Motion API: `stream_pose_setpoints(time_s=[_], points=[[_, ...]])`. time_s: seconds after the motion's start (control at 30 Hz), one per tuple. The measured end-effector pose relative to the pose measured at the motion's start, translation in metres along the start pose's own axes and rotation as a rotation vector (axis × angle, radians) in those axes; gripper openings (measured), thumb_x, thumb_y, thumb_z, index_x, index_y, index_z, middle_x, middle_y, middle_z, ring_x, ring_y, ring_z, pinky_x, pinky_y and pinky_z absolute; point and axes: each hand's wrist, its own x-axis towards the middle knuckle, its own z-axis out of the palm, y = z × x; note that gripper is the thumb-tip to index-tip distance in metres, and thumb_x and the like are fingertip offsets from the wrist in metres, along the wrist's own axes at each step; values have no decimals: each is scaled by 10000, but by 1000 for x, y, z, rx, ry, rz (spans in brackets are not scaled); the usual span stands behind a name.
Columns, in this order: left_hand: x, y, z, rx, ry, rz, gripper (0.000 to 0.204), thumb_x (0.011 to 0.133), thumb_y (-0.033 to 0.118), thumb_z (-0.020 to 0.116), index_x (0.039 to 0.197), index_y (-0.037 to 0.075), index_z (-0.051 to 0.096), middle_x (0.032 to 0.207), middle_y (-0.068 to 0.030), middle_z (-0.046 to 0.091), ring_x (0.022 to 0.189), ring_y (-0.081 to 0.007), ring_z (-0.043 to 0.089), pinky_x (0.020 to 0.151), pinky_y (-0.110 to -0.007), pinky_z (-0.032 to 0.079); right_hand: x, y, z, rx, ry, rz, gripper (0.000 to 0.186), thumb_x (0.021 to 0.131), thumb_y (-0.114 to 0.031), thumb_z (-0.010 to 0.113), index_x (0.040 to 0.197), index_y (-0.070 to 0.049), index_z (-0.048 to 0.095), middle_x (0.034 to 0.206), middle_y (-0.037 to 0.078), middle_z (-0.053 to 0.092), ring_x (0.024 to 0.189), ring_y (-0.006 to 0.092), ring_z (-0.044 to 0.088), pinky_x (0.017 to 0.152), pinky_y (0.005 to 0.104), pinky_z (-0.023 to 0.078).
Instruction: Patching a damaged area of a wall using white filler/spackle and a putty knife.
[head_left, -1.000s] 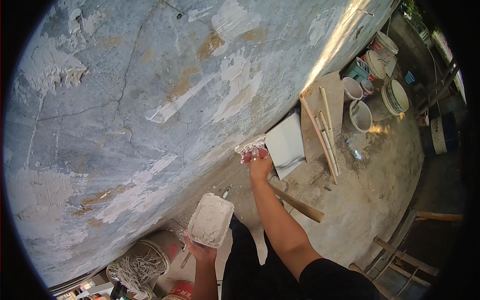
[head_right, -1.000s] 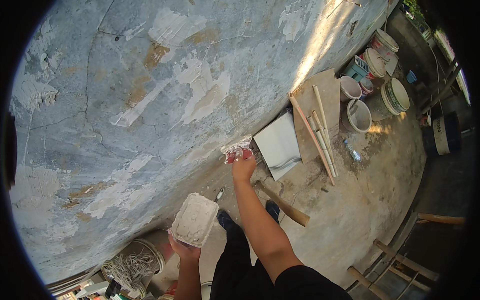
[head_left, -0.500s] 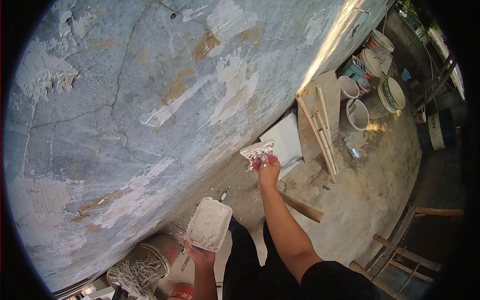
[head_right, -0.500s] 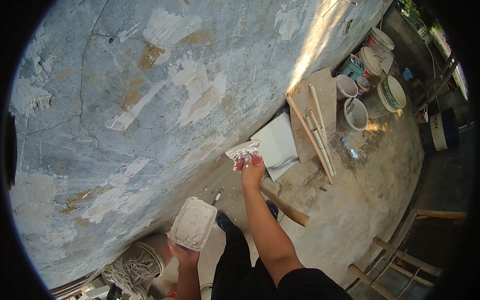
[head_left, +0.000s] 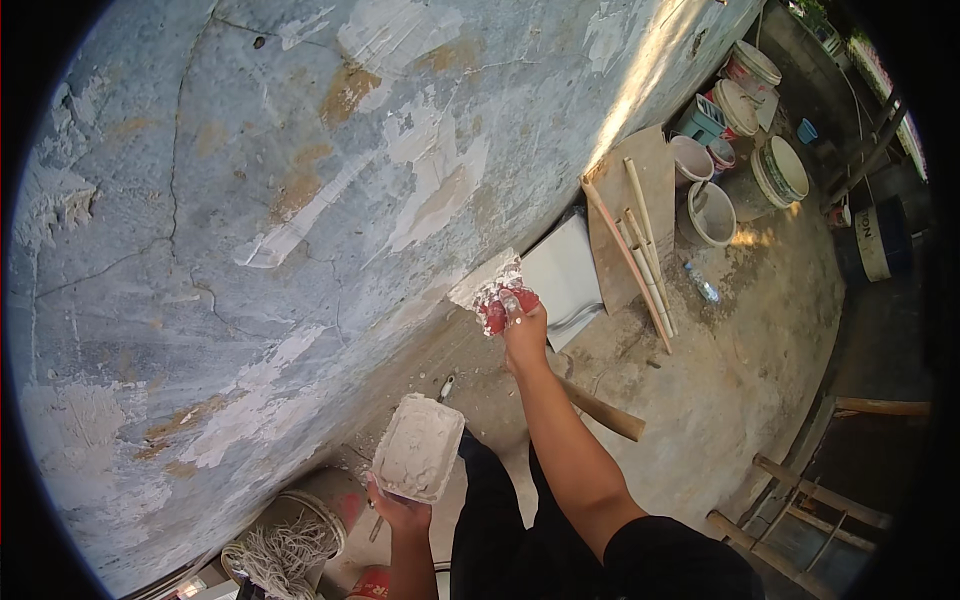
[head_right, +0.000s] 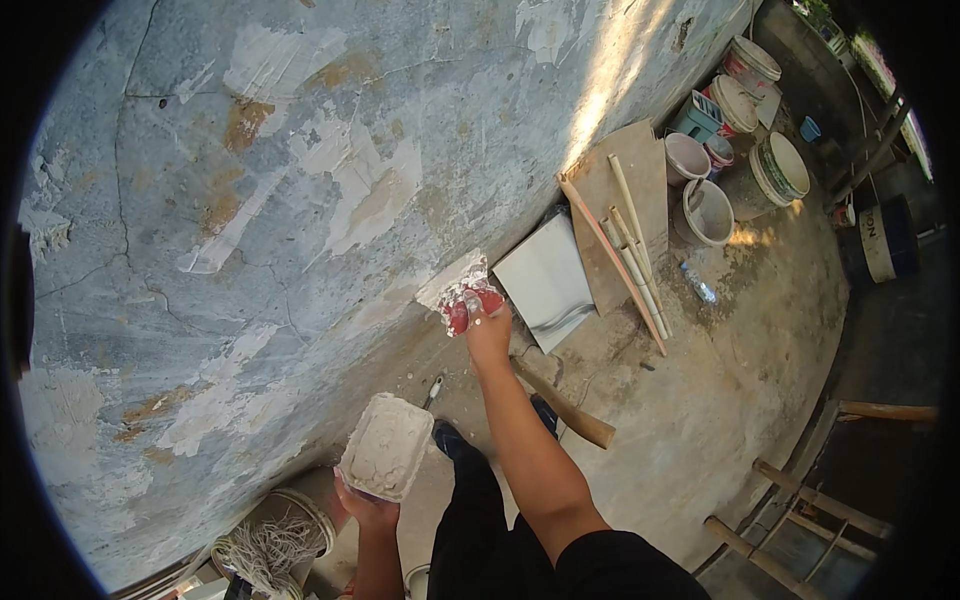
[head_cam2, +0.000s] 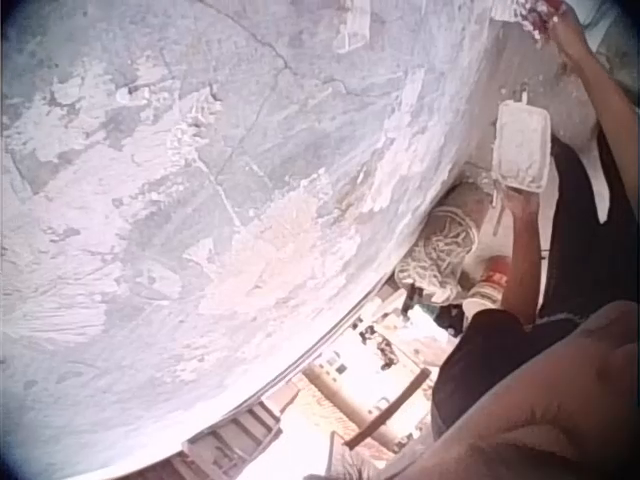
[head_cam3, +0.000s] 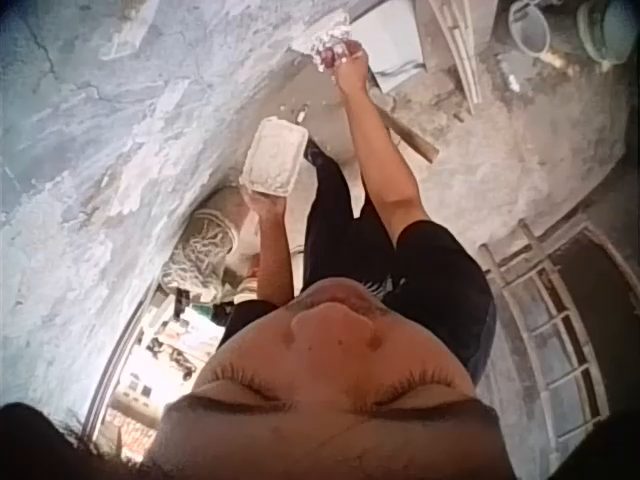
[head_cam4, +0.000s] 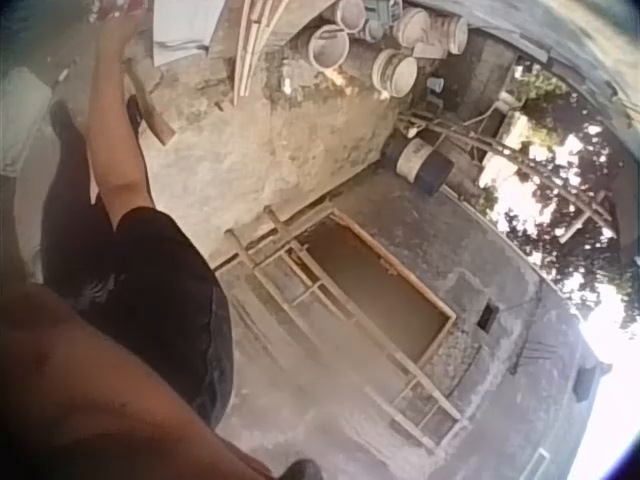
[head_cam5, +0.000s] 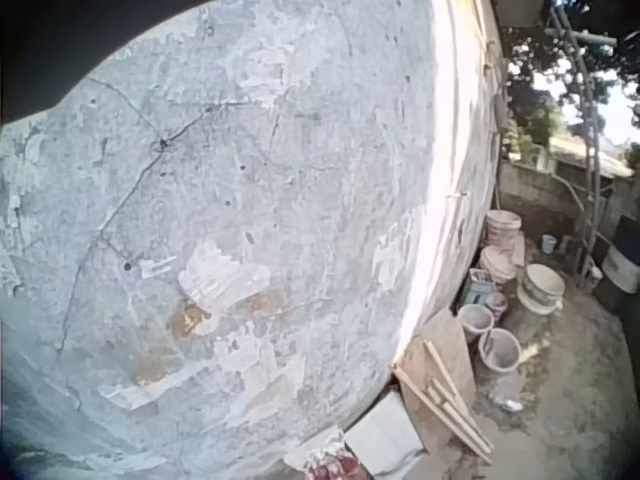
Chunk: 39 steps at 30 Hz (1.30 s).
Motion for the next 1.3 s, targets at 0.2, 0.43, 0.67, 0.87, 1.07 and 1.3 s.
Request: stream_pose_setpoints(time_s=[0.2, 0.43, 0.67, 0.87, 1.07, 1.3], points=[[3, -5, 6, -23, 0, -25, 721, 943, 542, 356, 1435, 15, 346, 1447, -176, 417, 1313, -374, 428, 1097, -499, 347, 14, 22, -31, -374, 120, -24, 104, 914, -42, 565, 962, 11, 640, 846, 56, 656, 707, 123, 611, 622, 266, 487], [4, -9, 10, -4, -11, -29, 711, 947, 541, 349, 1437, 26, 349, 1447, -167, 421, 1313, -372, 429, 1095, -500, 347, 35, 39, -13, -293, 22, -24, 112, 899, -42, 571, 959, -1, 656, 850, 52, 659, 737, 131, 610, 647, 295, 485], [-1, -4, 10, 10, 26, -22, 684, 955, 525, 345, 1427, 30, 368, 1443, -158, 430, 1311, -361, 435, 1096, -493, 349, -3, -12, -15, 23, -27, 21, 114, 917, -47, 563, 984, 26, 619, 848, 64, 643, 720, 148, 630, 614, 285, 523], [3, -11, 15, 0, -2, -51, 673, 956, 520, 339, 1427, 41, 378, 1446, -148, 431, 1313, -359, 433, 1101, -493, 342, 26, 24, -53, -267, 193, 29, 106, 877, -31, 556, 932, 16, 634, 829, 82, 668, 704, 173, 636, 634, 320, 500], [0, -18, 23, 18, 26, -86, 675, 955, 521, 324, 1432, 47, 373, 1448, -147, 429, 1317, -362, 427, 1105, -499, 332, 38, 52, -20, -673, 109, -7, 133, 840, -88, 600, 900, 27, 629, 865, 205, 685, 824, 330, 672, 741, 413, 501], [-2, -26, 17, 44, -11, -129, 682, 947, 532, 333, 1428, 50, 379, 1449, -145, 426, 1318, -357, 426, 1106, -490, 332, -50, 22, 29, -657, -144, -108, 480, 877, -181, 622, 1202, 156, 517, 974, 314, 643, 952, 426, 637, 833, 425, 497]])
